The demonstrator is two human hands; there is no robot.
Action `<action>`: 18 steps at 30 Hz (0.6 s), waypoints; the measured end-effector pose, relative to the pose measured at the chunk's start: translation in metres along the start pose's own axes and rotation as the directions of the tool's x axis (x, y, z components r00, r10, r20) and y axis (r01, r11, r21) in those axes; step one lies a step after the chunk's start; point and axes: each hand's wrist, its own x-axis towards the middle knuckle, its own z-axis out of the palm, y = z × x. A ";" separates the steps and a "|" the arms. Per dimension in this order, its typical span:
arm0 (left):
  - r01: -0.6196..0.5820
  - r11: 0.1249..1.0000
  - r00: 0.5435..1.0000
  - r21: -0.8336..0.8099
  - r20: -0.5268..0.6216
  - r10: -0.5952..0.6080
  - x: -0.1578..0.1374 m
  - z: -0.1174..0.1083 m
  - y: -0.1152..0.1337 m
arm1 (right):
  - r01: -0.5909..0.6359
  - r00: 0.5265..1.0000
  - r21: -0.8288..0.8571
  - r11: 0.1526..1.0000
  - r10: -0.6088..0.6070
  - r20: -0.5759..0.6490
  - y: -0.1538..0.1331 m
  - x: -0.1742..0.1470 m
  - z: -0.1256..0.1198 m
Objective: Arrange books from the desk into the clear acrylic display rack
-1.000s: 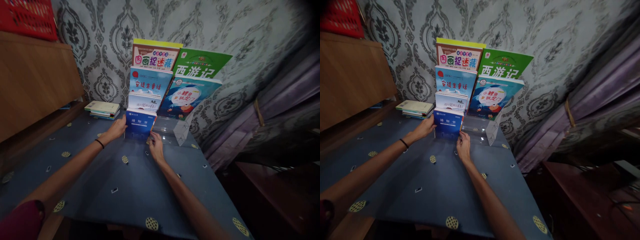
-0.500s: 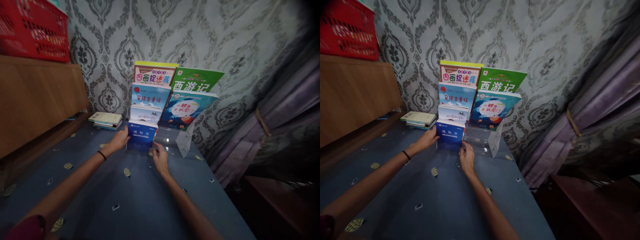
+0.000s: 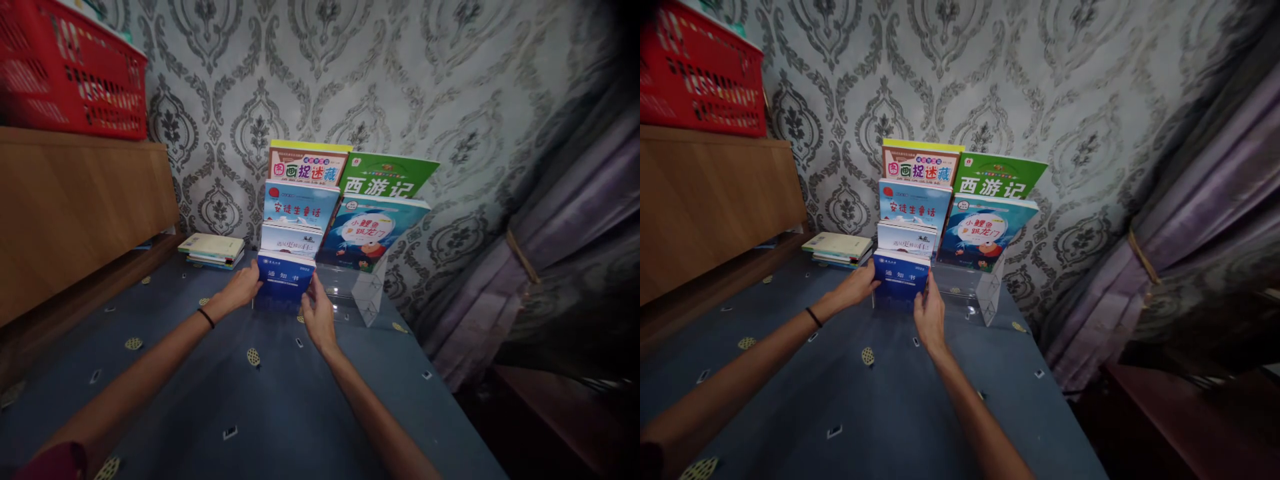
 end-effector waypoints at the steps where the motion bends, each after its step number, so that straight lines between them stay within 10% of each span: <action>1: 0.005 1.000 1.000 0.001 -0.002 -0.005 0.000 0.001 0.001 | -0.001 1.000 0.007 1.000 0.001 0.000 0.000 0.000 0.000; 12: 0.055 0.998 0.998 0.021 0.038 -0.056 -0.005 0.001 0.003 | 0.122 0.992 -0.158 0.980 -0.125 -0.005 -0.002 0.000 -0.004; 18: 0.059 0.998 0.998 -0.028 -0.032 -0.060 -0.012 0.005 0.005 | 0.347 0.931 -0.570 0.745 -0.344 0.118 -0.028 0.007 -0.007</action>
